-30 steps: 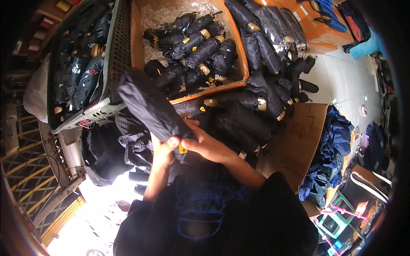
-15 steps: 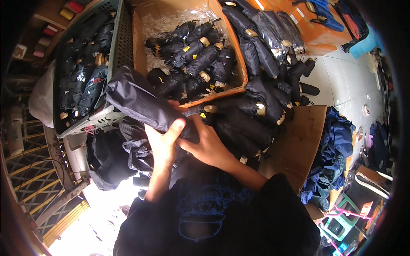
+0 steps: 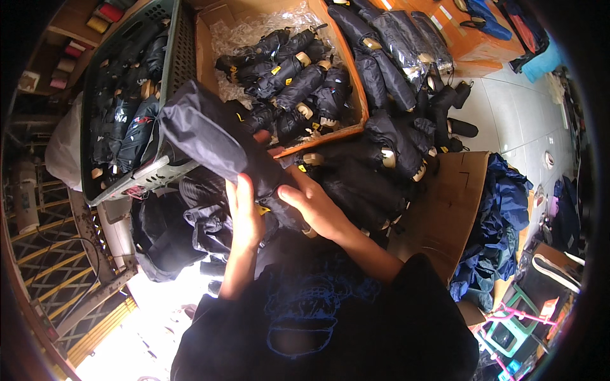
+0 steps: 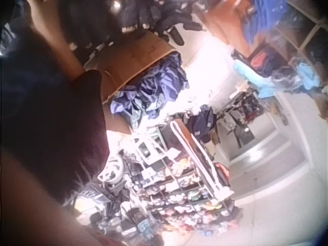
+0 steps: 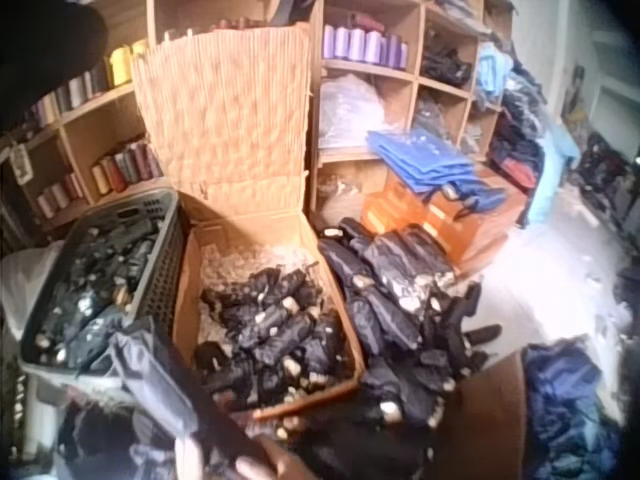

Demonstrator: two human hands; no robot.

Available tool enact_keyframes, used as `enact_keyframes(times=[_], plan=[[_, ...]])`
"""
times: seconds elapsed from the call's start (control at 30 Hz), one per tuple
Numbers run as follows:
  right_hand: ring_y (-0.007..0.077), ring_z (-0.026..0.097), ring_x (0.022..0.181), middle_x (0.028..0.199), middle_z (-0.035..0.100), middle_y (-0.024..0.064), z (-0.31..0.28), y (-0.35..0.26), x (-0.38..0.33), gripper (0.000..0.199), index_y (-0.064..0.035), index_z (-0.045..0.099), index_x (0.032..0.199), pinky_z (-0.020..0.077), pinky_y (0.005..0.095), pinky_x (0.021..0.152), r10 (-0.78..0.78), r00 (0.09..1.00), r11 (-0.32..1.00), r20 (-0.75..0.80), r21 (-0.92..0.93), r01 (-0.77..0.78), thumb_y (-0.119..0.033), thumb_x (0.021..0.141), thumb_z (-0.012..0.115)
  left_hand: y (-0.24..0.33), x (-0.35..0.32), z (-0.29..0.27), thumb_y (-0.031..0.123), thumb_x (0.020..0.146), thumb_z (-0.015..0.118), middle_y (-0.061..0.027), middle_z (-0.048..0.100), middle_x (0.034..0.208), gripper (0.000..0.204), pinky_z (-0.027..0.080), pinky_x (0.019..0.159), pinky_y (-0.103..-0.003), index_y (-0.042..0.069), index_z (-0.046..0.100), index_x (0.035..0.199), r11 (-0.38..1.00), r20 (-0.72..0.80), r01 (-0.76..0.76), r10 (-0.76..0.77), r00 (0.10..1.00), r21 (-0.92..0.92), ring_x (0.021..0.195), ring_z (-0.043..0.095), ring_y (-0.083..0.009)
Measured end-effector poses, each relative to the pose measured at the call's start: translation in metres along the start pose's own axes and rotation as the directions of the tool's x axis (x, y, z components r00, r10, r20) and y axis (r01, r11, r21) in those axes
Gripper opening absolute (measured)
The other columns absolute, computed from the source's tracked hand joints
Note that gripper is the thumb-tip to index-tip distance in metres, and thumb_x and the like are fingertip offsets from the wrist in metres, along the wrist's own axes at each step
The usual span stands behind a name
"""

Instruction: The person folds black umbrellas and places them into a cardboard box. The person repeatedly picks up umbrellas, folds them, and arranges them inside the box.

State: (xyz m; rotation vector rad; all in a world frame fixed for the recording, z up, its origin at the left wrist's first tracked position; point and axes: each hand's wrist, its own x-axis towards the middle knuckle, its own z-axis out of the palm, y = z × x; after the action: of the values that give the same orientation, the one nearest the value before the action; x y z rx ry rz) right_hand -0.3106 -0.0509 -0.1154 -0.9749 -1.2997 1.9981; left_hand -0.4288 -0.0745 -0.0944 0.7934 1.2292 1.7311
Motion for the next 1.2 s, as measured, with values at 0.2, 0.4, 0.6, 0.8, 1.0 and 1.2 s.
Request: enact_keyframes(times=[0.2,0.4,0.6,0.8,1.0,1.2], plan=[[0.0167,0.056,0.099,0.107,0.061,0.0127,-0.007,-0.002,0.002,0.046,-0.0003,0.048,0.124,0.0431,0.0311,0.088,-0.013,0.999,0.996,-0.036,0.086,0.016,-0.029,0.09,0.059,-0.004,-0.011,-0.028,0.021,0.08,0.073,-0.0181,0.043,0.122,0.048,0.039,0.095,-0.04,0.001,0.049,0.117,0.52,0.236,-0.593,0.596,0.768,0.615,0.106,0.051,-0.0277],[0.018,0.055,0.106,0.116,0.058,0.0146,-0.006,-0.001,0.006,0.053,0.003,0.042,0.131,0.042,0.0304,0.093,-0.088,0.995,0.994,-0.037,0.065,0.091,-0.025,0.089,0.061,0.004,-0.007,-0.024,-0.008,0.073,0.07,-0.012,0.06,0.093,0.019,0.049,0.07,-0.031,-0.001,0.064,0.089,0.402,0.366,-0.653,0.588,0.721,0.642,0.084,0.059,-0.0224],[0.0172,0.054,0.105,0.114,0.058,0.0154,-0.002,0.015,0.005,0.052,0.0037,0.044,0.128,0.0422,0.0301,0.092,-0.069,0.989,0.972,-0.134,0.214,0.097,-0.022,0.087,0.063,-0.001,-0.003,-0.005,-0.009,0.072,0.07,-0.0107,0.061,0.083,0.019,0.048,0.075,-0.036,0.0,0.062,0.086,0.334,0.404,-0.713,0.644,0.65,0.616,0.079,0.058,-0.0265],[0.019,0.06,0.094,0.101,0.062,0.0161,-0.007,0.007,-0.002,0.048,0.0033,0.05,0.115,0.0463,0.0322,0.083,-0.16,0.952,0.982,-0.262,0.055,0.18,-0.025,0.081,0.07,-0.003,-0.01,0.002,-0.008,0.072,0.068,-0.0108,0.061,0.083,0.015,0.046,0.077,-0.036,0.0,0.062,0.083,0.445,0.384,-0.681,0.588,0.712,0.581,0.081,0.057,-0.0269],[0.0326,0.065,0.092,0.095,0.064,0.0214,-0.011,-0.015,0.001,0.059,0.0029,0.049,0.112,0.0496,0.0385,0.08,-0.401,0.88,0.893,-0.255,-0.322,0.313,-0.033,0.075,0.078,-0.003,0.006,0.006,0.047,0.086,0.059,-0.0115,0.044,0.134,0.069,0.038,0.101,-0.039,0.007,0.033,0.136,0.998,-0.089,-0.059,0.057,0.994,-0.026,0.121,0.046,-0.0247],[0.0314,0.063,0.098,0.101,0.061,0.0232,-0.004,-0.026,-0.008,0.057,0.0043,0.042,0.118,0.0476,0.0374,0.083,-0.252,0.95,0.946,-0.184,-0.254,0.202,-0.032,0.081,0.067,0.005,0.024,0.019,0.035,0.079,0.07,-0.0211,0.059,0.102,0.079,0.052,0.081,-0.038,-0.001,0.029,0.135,0.964,0.212,0.144,-0.096,0.973,-0.223,0.089,0.063,-0.0285]])
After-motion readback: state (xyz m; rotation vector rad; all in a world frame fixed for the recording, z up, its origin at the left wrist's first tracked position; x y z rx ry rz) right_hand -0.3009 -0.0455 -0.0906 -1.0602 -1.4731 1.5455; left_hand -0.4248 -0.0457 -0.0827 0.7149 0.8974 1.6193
